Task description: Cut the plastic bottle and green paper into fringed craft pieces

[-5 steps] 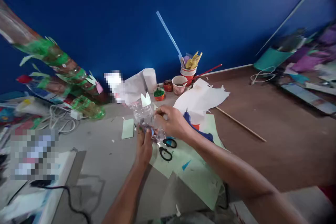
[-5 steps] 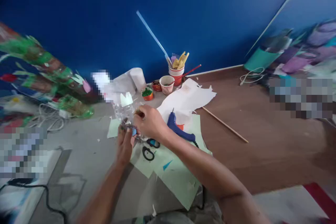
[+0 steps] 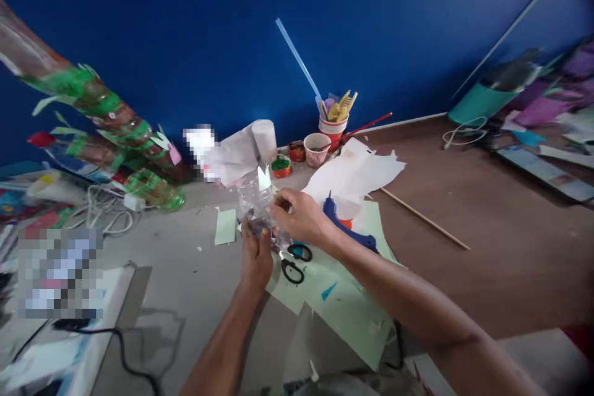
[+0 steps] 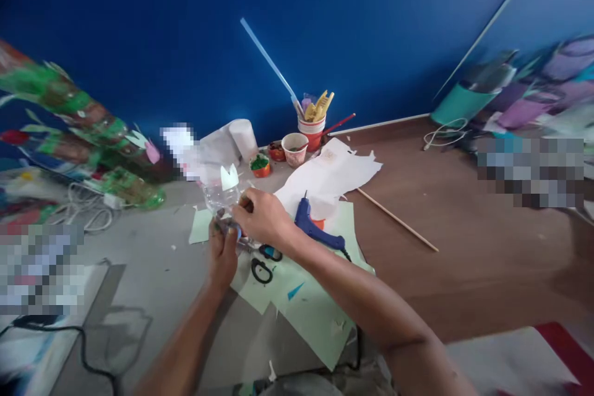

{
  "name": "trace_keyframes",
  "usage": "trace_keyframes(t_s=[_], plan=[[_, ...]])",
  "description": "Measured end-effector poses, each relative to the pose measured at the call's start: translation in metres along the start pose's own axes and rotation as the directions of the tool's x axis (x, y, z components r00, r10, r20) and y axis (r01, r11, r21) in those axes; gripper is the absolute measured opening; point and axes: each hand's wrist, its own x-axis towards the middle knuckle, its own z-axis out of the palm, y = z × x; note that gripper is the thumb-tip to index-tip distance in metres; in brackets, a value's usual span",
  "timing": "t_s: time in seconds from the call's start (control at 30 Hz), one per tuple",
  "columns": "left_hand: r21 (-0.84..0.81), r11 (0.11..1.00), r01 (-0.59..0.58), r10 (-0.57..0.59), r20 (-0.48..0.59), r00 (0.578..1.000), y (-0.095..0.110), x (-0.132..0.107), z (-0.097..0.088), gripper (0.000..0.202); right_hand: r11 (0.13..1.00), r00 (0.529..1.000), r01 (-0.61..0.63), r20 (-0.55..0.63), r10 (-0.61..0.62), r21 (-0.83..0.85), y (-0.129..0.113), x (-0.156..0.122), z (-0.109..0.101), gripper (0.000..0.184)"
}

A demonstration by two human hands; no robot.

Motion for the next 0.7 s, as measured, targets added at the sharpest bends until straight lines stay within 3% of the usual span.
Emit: trace_keyframes(t_s=[0.13,0.3,0.4,0.5,0.6,0.7], plan=[[0.147,0.986,-0.074,0.079,-0.026,0.997,0.005,-0.002,-0.001,0.051,0.999,0.999,-0.040,0.001,0.040,-0.001,-0.001,0.001,-0.002,0.013],[0.185,0.962,-0.202,0.204,0.012,0.979,0.008,-0.004,0.000,0.050,0.999,0.998,-0.034,0.048,0.033,0.022,-0.003,0.002,-0.005,0.012],[0.224,0.943,-0.247,0.257,-0.018,0.966,0.009,-0.005,0.000,0.046,0.999,1.000,-0.016,0.006,0.016,0.028,0.002,0.004,-0.003,0.012],[0.163,0.957,-0.239,0.235,0.045,0.971,0.014,-0.009,0.001,0.044,0.996,0.999,-0.010,-0.029,0.013,0.086,0.006,0.006,-0.002,0.011],[0.056,0.979,-0.196,0.188,0.122,0.975,0.023,-0.012,0.002,0.045,0.978,0.999,-0.011,0.051,0.001,0.207,0.005,0.006,-0.008,0.011],[0.077,0.970,-0.230,0.219,0.130,0.967,0.025,-0.010,0.002,0.040,0.962,0.993,-0.037,0.114,0.006,0.270,0.000,0.004,-0.013,0.006]])
